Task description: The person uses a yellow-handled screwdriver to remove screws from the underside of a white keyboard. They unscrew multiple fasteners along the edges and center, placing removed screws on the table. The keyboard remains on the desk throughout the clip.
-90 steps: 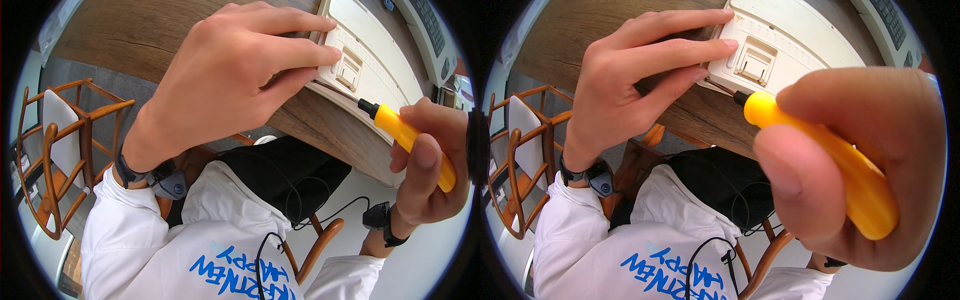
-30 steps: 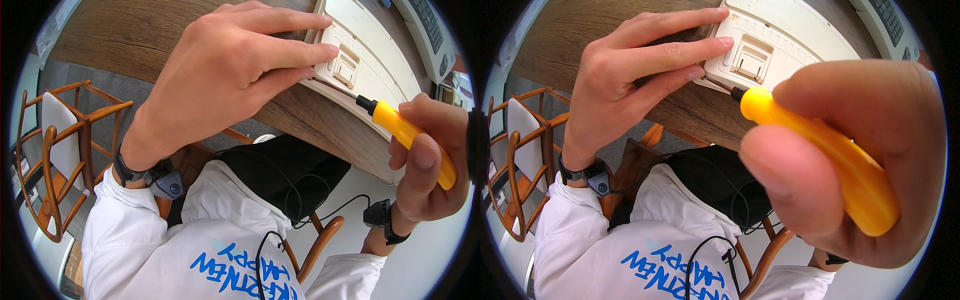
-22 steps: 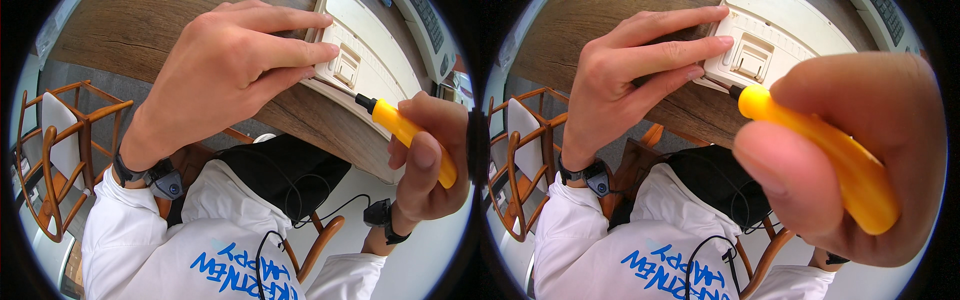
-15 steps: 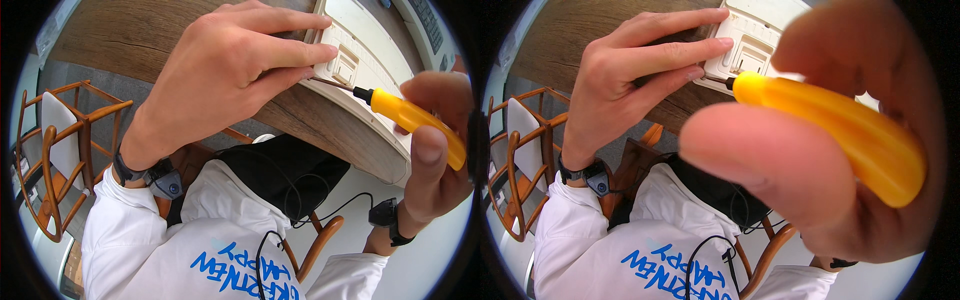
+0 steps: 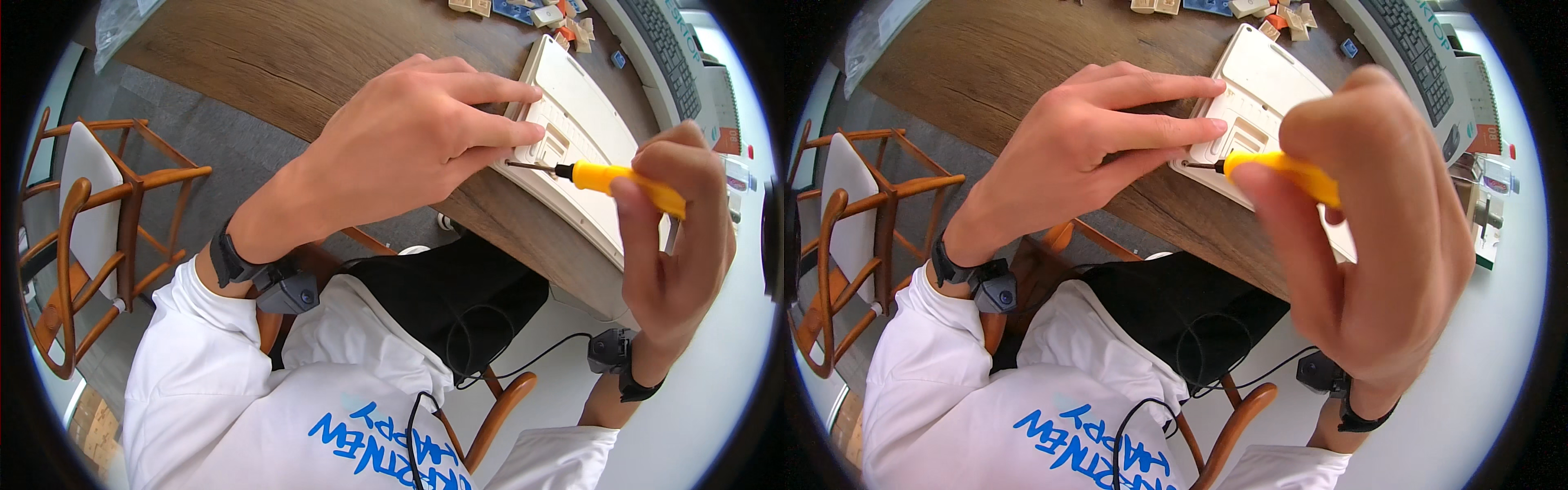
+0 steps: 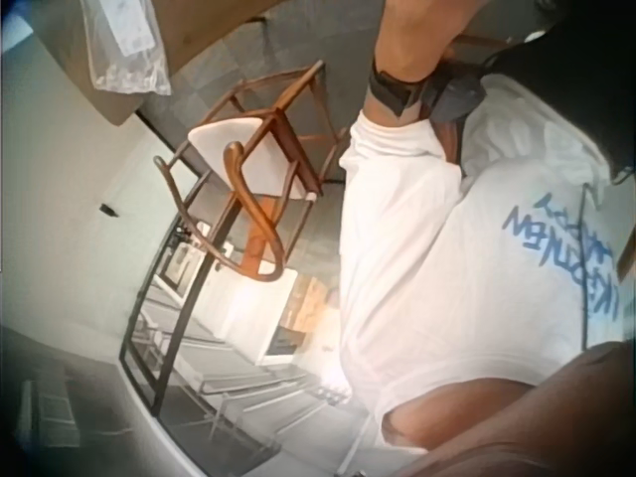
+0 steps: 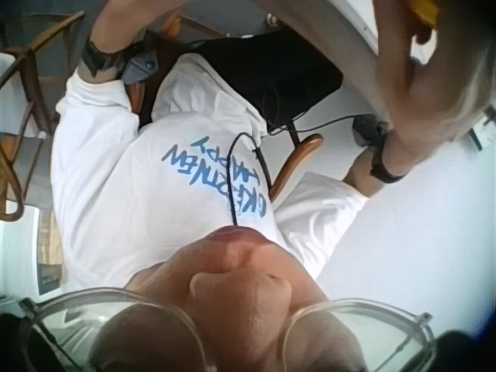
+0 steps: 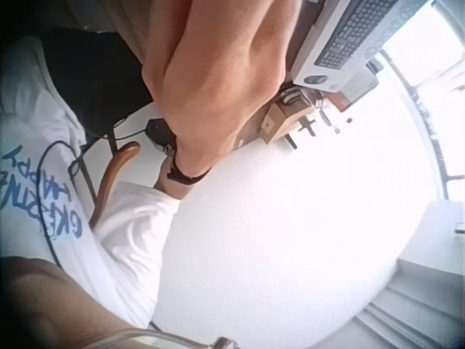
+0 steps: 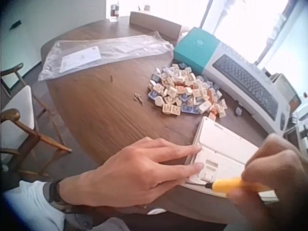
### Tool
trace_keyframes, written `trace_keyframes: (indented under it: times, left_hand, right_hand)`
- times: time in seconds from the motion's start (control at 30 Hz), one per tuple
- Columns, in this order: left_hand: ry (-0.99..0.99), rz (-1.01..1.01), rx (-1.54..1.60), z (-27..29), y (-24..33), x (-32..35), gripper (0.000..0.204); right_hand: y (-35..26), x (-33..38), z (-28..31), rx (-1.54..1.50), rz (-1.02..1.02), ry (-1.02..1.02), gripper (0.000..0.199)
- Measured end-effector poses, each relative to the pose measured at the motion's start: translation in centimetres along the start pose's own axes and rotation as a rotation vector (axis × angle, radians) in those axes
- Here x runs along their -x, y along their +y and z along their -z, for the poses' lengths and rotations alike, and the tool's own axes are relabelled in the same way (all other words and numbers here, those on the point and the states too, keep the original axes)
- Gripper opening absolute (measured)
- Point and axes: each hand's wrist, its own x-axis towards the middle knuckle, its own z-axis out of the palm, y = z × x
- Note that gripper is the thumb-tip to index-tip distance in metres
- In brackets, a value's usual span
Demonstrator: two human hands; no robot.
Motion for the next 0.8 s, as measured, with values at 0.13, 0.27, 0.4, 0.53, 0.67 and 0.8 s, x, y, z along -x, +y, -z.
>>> trace_keyframes:
  times: [0.13, 0.27, 0.4, 0.53, 0.67, 0.8]
  left_hand:
    - [-0.032, -0.010, -0.015, 0.5, 0.0, 0.2, 0.024]
    - [-0.057, -0.015, -0.001, 0.8, 0.4, 0.4, 0.031]
    - [-0.057, -0.023, -0.001, 0.9, 0.1, 0.4, 0.031]
    - [-0.060, -0.033, -0.014, 0.6, -0.1, 0.3, 0.033]
    - [-0.069, -0.040, -0.011, 0.6, 0.0, 0.3, 0.044]
    - [-0.066, -0.059, -0.029, 0.5, 0.0, 0.5, 0.038]
  right_hand:
    - [-1.9, -1.2, 0.6, 0.167, -0.023, -0.090, 0.027]
    - [-1.8, -1.3, 0.9, 0.142, -0.029, -0.142, 0.021]
    - [-1.1, -0.7, 0.7, 0.050, -0.027, -0.187, 0.029]
    - [-1.5, -0.6, 0.8, 0.070, -0.068, -0.147, 0.011]
    - [-2.2, -1.0, 1.0, 0.160, -0.179, -0.199, 0.022]
    - [-2.1, -1.2, 1.3, 0.169, -0.019, -0.172, 0.025]
